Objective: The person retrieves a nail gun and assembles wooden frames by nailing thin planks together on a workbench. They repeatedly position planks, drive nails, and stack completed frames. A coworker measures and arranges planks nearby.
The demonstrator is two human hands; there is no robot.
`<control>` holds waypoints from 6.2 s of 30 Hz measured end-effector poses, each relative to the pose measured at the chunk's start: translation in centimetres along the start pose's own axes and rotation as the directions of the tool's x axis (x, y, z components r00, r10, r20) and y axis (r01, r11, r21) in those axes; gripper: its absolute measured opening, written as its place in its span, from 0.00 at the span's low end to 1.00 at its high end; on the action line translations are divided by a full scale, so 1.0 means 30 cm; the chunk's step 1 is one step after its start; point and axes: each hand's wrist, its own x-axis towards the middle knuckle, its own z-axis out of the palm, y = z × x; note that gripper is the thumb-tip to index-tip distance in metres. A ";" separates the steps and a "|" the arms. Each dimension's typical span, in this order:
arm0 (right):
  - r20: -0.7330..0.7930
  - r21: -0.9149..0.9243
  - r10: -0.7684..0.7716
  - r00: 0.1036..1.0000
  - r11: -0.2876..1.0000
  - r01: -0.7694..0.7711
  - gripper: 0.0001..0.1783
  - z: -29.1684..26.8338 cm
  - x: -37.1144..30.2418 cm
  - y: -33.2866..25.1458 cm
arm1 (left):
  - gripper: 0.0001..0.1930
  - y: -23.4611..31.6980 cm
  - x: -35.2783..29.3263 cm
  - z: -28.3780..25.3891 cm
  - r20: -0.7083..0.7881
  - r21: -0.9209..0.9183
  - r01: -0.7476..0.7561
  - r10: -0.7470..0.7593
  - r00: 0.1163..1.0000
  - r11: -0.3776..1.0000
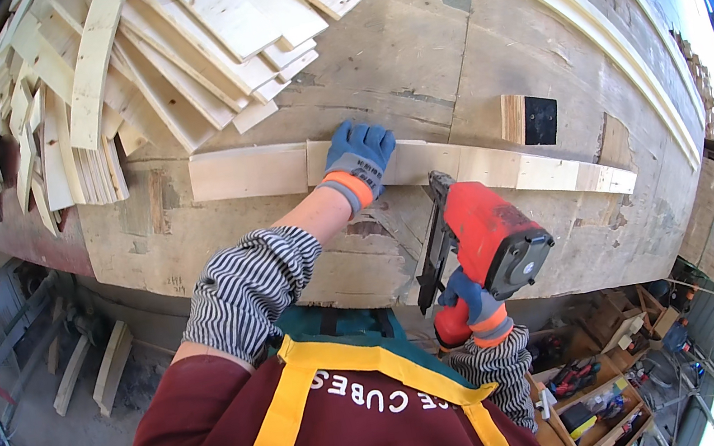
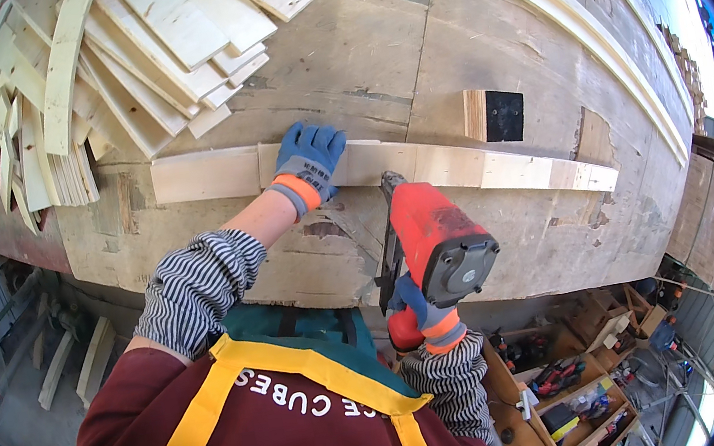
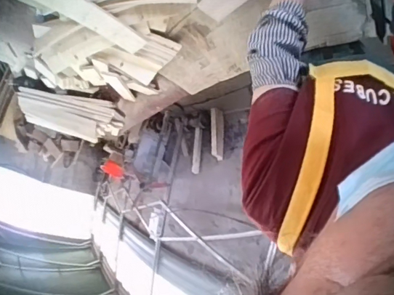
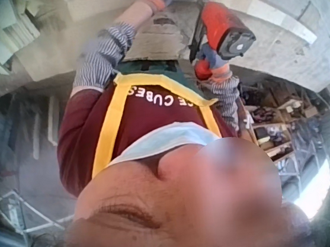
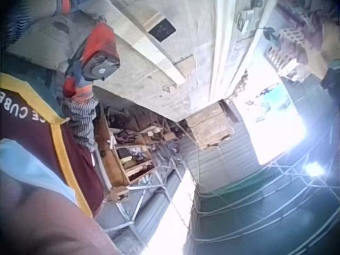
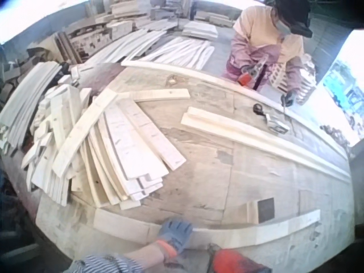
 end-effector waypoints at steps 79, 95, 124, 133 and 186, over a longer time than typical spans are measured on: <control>0.146 -0.069 -0.003 0.989 0.998 0.013 0.12 0.147 0.018 -0.031 | 0.51 -0.294 -0.234 0.040 -0.105 -0.102 0.043 -0.054 0.993 0.994; 0.202 -0.051 0.001 0.979 0.999 0.010 0.09 0.358 0.186 -0.030 | 0.45 -0.315 -0.235 0.055 -0.165 -0.204 0.006 -0.040 0.986 0.979; 0.243 0.019 -0.012 0.970 1.000 0.008 0.09 0.245 0.103 0.096 | 0.46 -0.513 -0.403 0.094 -0.168 0.023 0.082 -0.077 0.983 0.996; 0.144 -0.049 0.026 0.989 0.999 -0.019 0.09 0.295 0.069 0.070 | 0.44 -0.520 -0.388 0.085 -0.164 -0.002 0.046 -0.046 0.985 0.999; 0.185 -0.143 0.081 0.979 0.988 -0.055 0.15 0.692 0.075 -0.108 | 0.51 -0.648 -0.562 0.181 -0.526 -0.120 -0.019 -0.047 0.849 0.993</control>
